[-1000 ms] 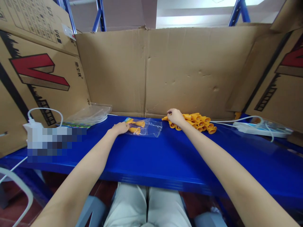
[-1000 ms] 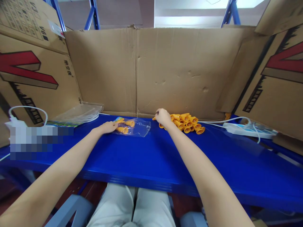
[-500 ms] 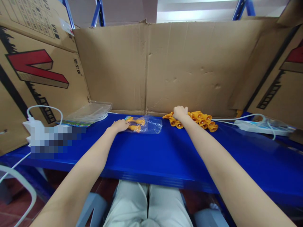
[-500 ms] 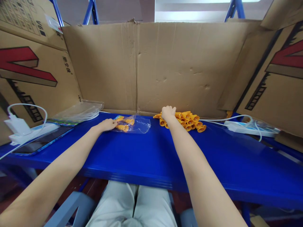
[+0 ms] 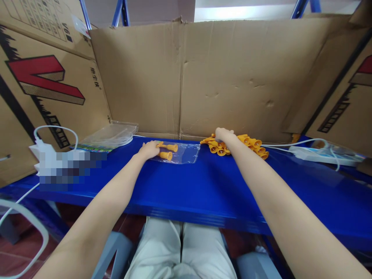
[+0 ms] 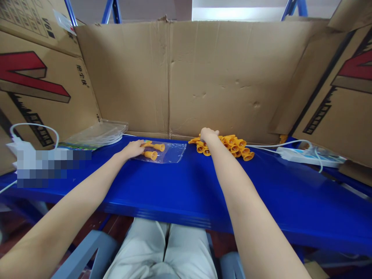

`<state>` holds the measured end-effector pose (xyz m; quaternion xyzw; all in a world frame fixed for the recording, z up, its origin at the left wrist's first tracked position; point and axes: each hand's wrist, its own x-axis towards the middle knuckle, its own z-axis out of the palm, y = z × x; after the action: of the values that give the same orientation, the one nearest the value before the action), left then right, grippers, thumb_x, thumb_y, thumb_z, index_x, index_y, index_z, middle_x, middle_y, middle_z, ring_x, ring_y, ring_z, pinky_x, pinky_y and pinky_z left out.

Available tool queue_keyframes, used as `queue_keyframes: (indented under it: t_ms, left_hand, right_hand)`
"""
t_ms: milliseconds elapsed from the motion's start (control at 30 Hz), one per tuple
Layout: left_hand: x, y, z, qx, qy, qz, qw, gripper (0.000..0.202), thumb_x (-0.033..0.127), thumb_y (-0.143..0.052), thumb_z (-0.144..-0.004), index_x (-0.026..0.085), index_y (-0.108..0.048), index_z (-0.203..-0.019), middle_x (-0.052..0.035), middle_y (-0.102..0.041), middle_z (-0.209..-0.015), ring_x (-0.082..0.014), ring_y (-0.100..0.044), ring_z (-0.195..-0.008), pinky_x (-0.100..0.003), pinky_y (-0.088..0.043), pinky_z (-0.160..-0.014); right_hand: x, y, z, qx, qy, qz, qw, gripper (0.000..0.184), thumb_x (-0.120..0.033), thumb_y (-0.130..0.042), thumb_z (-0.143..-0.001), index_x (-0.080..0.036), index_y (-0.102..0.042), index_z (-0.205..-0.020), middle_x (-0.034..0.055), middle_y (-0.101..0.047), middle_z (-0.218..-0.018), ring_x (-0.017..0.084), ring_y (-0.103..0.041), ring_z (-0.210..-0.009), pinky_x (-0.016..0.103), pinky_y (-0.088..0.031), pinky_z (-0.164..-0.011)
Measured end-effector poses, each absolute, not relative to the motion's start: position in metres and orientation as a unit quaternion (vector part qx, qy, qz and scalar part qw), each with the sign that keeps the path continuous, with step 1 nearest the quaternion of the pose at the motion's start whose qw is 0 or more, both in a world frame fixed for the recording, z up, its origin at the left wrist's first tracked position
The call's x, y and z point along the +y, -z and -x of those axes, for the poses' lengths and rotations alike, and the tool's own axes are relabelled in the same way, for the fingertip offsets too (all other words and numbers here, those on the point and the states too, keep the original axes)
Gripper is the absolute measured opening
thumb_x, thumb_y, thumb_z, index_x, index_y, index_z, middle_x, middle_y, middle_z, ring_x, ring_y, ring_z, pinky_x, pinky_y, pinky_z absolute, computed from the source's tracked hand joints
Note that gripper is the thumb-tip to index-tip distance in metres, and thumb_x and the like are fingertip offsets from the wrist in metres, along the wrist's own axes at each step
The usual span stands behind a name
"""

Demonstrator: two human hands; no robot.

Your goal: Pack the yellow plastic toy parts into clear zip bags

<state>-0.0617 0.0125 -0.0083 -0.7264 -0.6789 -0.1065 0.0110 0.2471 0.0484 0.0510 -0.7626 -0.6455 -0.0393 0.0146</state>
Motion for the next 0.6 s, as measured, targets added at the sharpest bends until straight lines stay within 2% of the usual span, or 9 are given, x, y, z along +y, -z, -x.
queue_keyframes:
  t_ms: [133, 233, 333, 433, 600]
  left_hand:
    - [0.018, 0.016, 0.061, -0.653, 0.131, 0.746, 0.011, 0.051, 0.025, -0.024, -0.092, 0.023, -0.046, -0.138, -0.0036, -0.036, -0.15, -0.0216, -0.028, -0.14, -0.049, -0.02, -0.113]
    - [0.021, 0.019, 0.061, -0.642, 0.106, 0.759, -0.019, 0.053, 0.03, -0.023, -0.092, 0.022, -0.042, -0.141, -0.0031, -0.035, -0.15, -0.0216, -0.03, -0.14, -0.047, -0.018, -0.114]
    - [0.021, 0.019, 0.062, -0.632, 0.094, 0.769, -0.038, 0.055, 0.032, -0.023, -0.092, 0.018, -0.042, -0.142, -0.0048, -0.036, -0.15, -0.0211, -0.032, -0.138, -0.04, -0.021, -0.115]
    - [0.022, 0.02, 0.063, -0.626, 0.096, 0.773, -0.042, 0.057, 0.032, -0.022, -0.091, 0.014, -0.042, -0.141, -0.006, -0.035, -0.15, -0.0199, -0.031, -0.139, -0.035, -0.022, -0.114]
    - [0.023, 0.021, 0.061, -0.63, 0.117, 0.766, -0.053, 0.058, 0.034, -0.021, -0.091, 0.011, -0.045, -0.139, -0.0063, -0.036, -0.149, -0.0168, -0.032, -0.138, -0.027, -0.024, -0.112]
  right_hand:
    - [0.046, -0.058, -0.247, -0.66, 0.033, 0.75, -0.023, 0.038, -0.01, -0.061, -0.073, -0.015, -0.064, -0.11, 0.0146, -0.065, -0.11, 0.025, -0.061, -0.104, 0.038, -0.039, -0.088]
    - [0.045, -0.059, -0.249, -0.669, 0.05, 0.741, 0.016, 0.039, -0.014, -0.062, -0.075, -0.012, -0.061, -0.114, 0.0157, -0.065, -0.109, 0.026, -0.06, -0.105, 0.039, -0.039, -0.09]
    - [0.047, -0.059, -0.253, -0.676, 0.063, 0.725, 0.111, 0.04, -0.021, -0.063, -0.076, -0.012, -0.058, -0.115, 0.016, -0.064, -0.11, 0.027, -0.059, -0.105, 0.041, -0.041, -0.09]
    - [0.052, -0.06, -0.257, -0.669, 0.055, 0.7, 0.243, 0.041, -0.028, -0.068, -0.073, -0.014, -0.058, -0.11, 0.0143, -0.062, -0.106, 0.027, -0.058, -0.1, 0.04, -0.044, -0.085]
    - [0.054, -0.059, -0.257, -0.634, -0.039, 0.61, 0.474, 0.049, -0.034, -0.076, -0.063, -0.016, -0.055, -0.103, 0.0097, -0.061, -0.102, 0.022, -0.058, -0.094, 0.035, -0.048, -0.079]
